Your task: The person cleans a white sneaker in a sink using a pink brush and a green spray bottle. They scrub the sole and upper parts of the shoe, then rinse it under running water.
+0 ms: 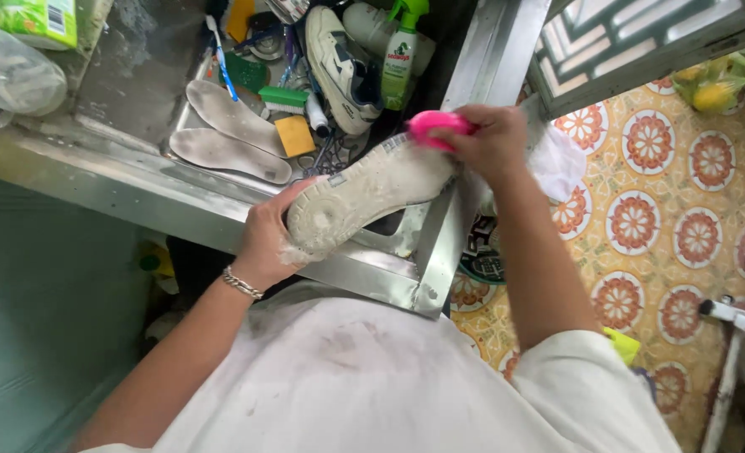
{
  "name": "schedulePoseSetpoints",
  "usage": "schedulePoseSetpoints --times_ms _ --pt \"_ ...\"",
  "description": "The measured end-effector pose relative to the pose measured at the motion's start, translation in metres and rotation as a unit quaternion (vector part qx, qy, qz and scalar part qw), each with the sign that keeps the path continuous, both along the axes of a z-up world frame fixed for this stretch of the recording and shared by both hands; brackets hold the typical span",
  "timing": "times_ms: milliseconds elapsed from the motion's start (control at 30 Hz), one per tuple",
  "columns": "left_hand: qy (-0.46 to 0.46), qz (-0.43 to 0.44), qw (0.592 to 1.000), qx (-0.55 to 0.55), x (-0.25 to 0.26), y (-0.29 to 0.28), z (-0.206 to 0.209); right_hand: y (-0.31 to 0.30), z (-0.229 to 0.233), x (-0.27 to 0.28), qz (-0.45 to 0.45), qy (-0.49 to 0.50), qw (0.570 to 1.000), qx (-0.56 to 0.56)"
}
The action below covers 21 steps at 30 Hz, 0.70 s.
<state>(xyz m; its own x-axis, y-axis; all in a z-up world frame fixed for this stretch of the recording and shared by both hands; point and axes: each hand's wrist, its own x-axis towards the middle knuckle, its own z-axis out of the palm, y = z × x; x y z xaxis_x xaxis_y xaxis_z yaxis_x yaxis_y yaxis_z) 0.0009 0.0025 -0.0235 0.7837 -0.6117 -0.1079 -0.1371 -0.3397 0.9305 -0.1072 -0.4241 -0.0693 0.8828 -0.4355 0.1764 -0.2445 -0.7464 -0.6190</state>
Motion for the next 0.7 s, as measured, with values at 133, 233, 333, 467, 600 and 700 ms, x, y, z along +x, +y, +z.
schedulePoseSetpoints --times_ms 133,233,333,467,600,700 --pt "-0.007 -0.006 1.000 -0.005 0.001 0.000 0.002 0.092 0.062 0.021 0.156 -0.064 0.986 0.005" --pt "-0.009 -0.023 1.000 -0.016 0.001 0.001 -0.005 0.064 0.057 0.022 0.206 -0.085 0.974 0.032" --pt "-0.008 -0.017 1.000 -0.013 -0.001 -0.002 -0.005 0.008 0.035 0.019 0.154 -0.065 0.985 0.051" --pt "0.000 -0.015 1.000 -0.002 0.002 -0.003 0.001 0.099 0.042 0.040 0.225 -0.092 0.969 0.036" --pt "-0.018 -0.014 0.999 -0.022 -0.003 0.000 0.004 0.123 0.096 0.041 0.299 -0.111 0.946 0.063" --pt "-0.012 0.001 1.000 -0.022 -0.004 -0.003 -0.002 0.078 0.106 0.044 0.155 0.003 0.983 0.102"
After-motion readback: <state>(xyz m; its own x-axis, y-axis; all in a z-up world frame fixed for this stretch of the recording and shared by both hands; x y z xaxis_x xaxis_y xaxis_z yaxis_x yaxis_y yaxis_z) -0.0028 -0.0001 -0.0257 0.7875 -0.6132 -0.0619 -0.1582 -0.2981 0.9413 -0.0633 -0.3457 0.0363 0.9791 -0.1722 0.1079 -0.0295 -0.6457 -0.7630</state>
